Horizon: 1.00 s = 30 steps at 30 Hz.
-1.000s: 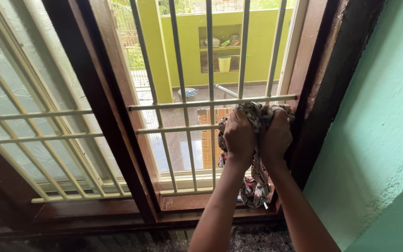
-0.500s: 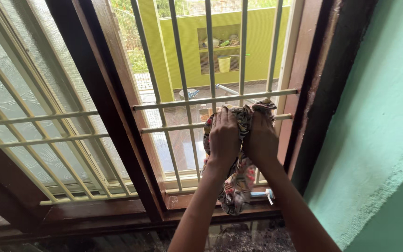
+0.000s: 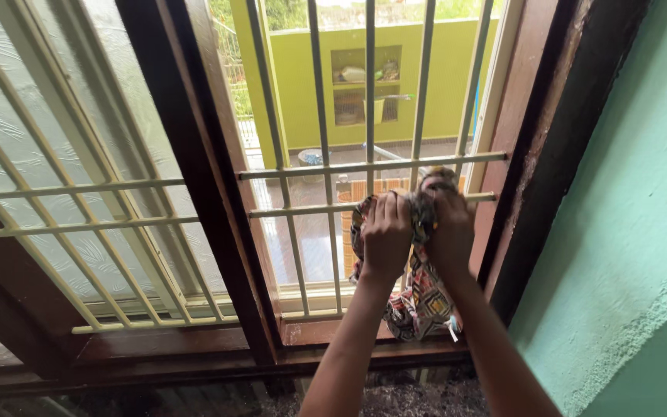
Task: The person wipes the wooden frame and horizontal metal bars of a window using a cloth, then wipes the adjacent dark granite ledge.
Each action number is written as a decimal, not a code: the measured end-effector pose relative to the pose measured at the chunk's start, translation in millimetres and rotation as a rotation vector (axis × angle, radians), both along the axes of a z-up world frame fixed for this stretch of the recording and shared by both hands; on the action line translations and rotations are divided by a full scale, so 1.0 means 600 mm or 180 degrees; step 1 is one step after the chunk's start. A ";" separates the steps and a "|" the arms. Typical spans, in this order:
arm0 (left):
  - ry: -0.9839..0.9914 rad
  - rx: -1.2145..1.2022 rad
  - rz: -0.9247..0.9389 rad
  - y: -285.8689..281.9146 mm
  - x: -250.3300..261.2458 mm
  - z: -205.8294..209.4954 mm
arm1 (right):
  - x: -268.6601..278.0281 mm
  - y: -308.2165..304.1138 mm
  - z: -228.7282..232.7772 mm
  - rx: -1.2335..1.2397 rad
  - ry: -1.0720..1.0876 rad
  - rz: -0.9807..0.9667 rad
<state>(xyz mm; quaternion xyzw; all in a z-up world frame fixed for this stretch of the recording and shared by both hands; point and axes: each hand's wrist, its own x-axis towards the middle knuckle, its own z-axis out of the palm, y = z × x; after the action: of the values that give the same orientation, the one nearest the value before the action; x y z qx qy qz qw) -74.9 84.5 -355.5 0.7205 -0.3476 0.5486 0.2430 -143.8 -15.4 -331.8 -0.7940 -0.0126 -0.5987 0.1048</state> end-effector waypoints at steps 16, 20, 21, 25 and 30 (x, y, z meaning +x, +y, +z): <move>0.1159 -0.0557 -0.0409 0.112 0.034 0.042 | 0.108 0.059 0.052 0.2608 0.1476 0.2237; 0.1146 -0.0253 -0.0315 0.123 0.048 0.056 | 0.146 0.058 0.036 0.2525 0.1133 0.2059; 0.1863 -0.0175 -0.0614 0.127 0.051 0.063 | 0.152 0.060 0.035 0.2519 0.1137 0.2064; 0.1493 -0.0284 -0.0699 0.130 0.053 0.059 | 0.153 0.076 0.032 0.2527 0.0865 0.1773; 0.0510 -0.0822 -0.0467 0.112 0.038 0.010 | 0.117 0.107 -0.010 0.0762 -0.0064 0.0343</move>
<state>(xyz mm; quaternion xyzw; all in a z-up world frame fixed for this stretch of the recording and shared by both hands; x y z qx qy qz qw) -52.3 151.5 -349.7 0.6975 -0.3054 0.5103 0.3999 -73.4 48.7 -337.9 -0.7679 0.0153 -0.5974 0.2308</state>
